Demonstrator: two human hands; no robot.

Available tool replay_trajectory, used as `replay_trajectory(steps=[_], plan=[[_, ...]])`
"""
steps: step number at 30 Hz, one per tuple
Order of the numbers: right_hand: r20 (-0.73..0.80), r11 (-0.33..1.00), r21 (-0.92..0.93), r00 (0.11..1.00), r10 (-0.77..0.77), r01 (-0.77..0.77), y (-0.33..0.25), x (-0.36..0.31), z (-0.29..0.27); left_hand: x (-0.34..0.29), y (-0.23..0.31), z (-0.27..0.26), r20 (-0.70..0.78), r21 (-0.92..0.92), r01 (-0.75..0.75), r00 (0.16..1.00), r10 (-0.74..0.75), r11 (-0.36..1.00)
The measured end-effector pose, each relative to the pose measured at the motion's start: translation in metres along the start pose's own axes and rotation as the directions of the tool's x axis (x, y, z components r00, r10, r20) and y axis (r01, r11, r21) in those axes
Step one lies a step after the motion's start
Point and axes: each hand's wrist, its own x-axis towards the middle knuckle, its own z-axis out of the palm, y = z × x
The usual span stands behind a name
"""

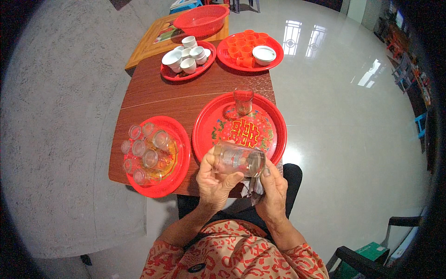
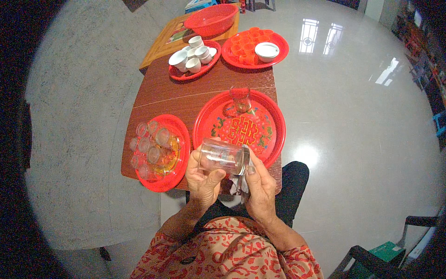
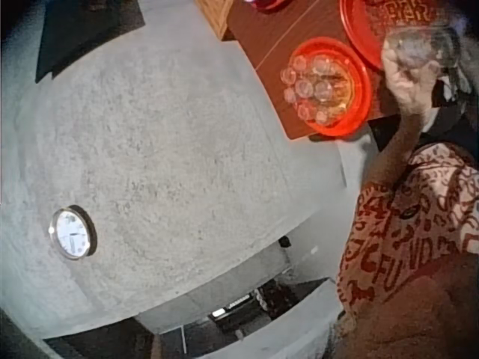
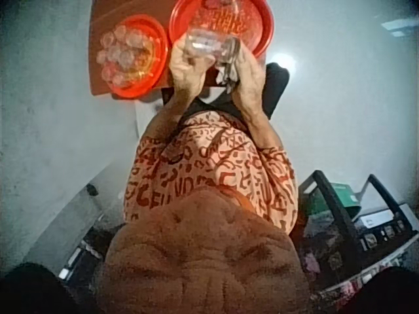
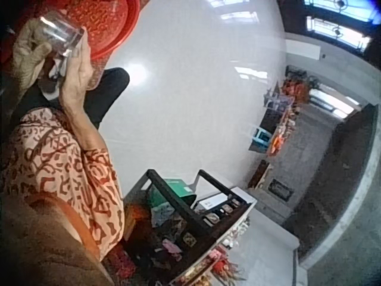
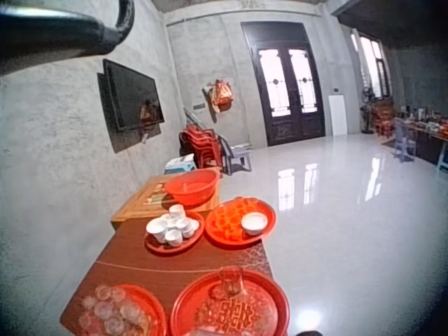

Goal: The person wipes small clear glasses with a white cloth, handling them one at a time. They pick up each glass from a red tray, wipe the exterior and interior surfaces, and place the cleaned glass back onto the tray.

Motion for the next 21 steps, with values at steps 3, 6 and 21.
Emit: replay_trajectory(steps=[3, 6, 21], plan=[[-0.023, 0.988, -0.148, 0.999, -0.044, 0.040, 0.004, -0.001, -0.006, 0.000, 0.000, -0.001, 0.006, 0.013, -0.019, 1.000, 0.019, 1.000], [0.003, 0.958, -0.262, 0.993, -0.120, 0.117, 0.002, -0.005, -0.008, 0.001, 0.000, -0.009, -0.008, 0.061, 0.009, 1.000, -0.008, 0.998], [0.277, 0.615, -0.611, 0.862, -0.423, 0.498, -0.008, -0.001, -0.021, 0.004, -0.003, -0.017, -0.023, -0.029, 0.070, 0.997, -0.070, 0.997]])
